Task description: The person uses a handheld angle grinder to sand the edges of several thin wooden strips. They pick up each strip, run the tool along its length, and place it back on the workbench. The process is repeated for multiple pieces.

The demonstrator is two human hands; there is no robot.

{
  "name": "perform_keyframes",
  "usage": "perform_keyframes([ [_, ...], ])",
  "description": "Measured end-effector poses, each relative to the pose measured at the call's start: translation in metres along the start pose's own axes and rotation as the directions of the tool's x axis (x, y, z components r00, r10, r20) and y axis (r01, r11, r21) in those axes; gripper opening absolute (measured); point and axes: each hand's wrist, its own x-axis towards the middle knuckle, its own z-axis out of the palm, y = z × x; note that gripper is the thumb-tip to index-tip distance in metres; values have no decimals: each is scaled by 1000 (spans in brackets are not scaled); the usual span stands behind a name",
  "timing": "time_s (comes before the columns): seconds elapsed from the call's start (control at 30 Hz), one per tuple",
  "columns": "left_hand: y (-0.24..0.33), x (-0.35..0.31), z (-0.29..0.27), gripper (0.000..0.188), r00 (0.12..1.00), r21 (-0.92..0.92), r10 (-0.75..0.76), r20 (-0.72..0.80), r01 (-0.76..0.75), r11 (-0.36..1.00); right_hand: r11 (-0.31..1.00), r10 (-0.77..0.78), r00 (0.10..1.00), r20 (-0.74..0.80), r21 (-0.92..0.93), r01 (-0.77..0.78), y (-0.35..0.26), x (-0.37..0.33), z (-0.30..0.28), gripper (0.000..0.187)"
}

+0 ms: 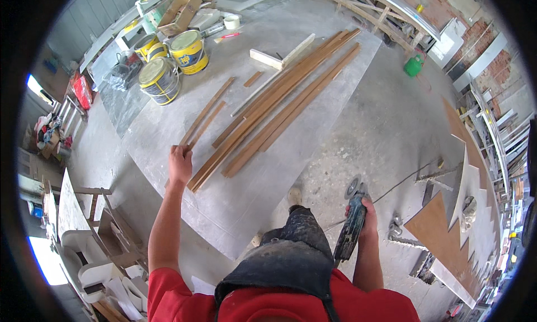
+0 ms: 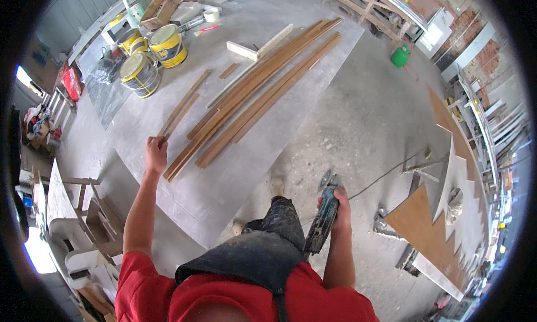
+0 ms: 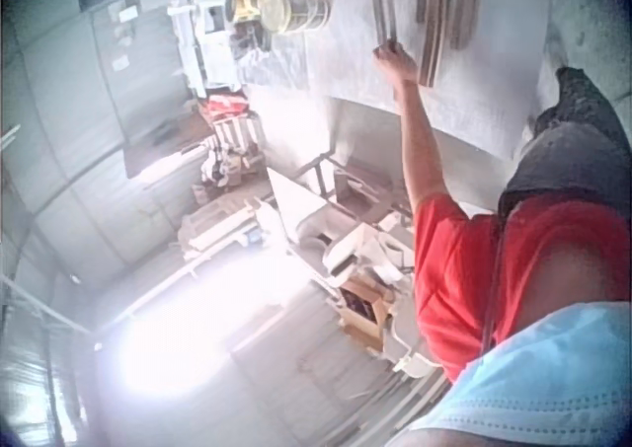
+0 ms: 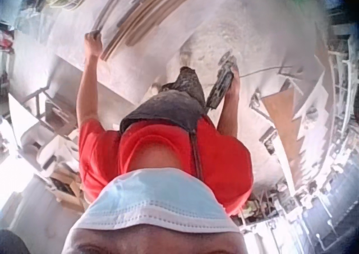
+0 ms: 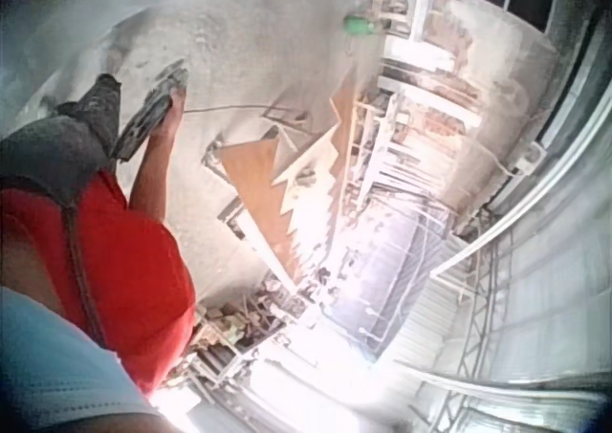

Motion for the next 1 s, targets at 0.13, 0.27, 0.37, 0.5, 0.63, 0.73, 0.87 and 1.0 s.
perform_keyframes([
  [0.13,-18,36,34,17,999,140,-35,0,35,990,999,10,1000,11,43,-10,-25,49,14,74],
  [0.27,-16,48,45,25,983,335,-152,108,108,936,997,37,999,11,69,-38,-54,89,24,78],
  [0.37,17,63,56,34,992,511,-118,44,79,856,996,8,1000,20,92,-9,-79,114,42,82],
  [0.5,111,122,127,47,979,303,95,178,-147,942,990,-5,998,55,138,-2,-98,145,38,84],
  [0.63,270,182,244,41,801,87,438,408,-512,855,983,11,1000,16,185,-14,-106,158,35,86],
  [0.73,358,224,317,56,616,56,484,622,-651,757,982,15,999,-36,189,-8,-112,157,33,90],
  [0.87,409,268,372,75,465,152,516,720,-830,537,973,3,997,-76,230,14,-114,152,20,91],
  [1.0,447,290,377,84,270,135,390,881,-931,339,964,8,993,-118,266,24,-111,150,11,92],
])
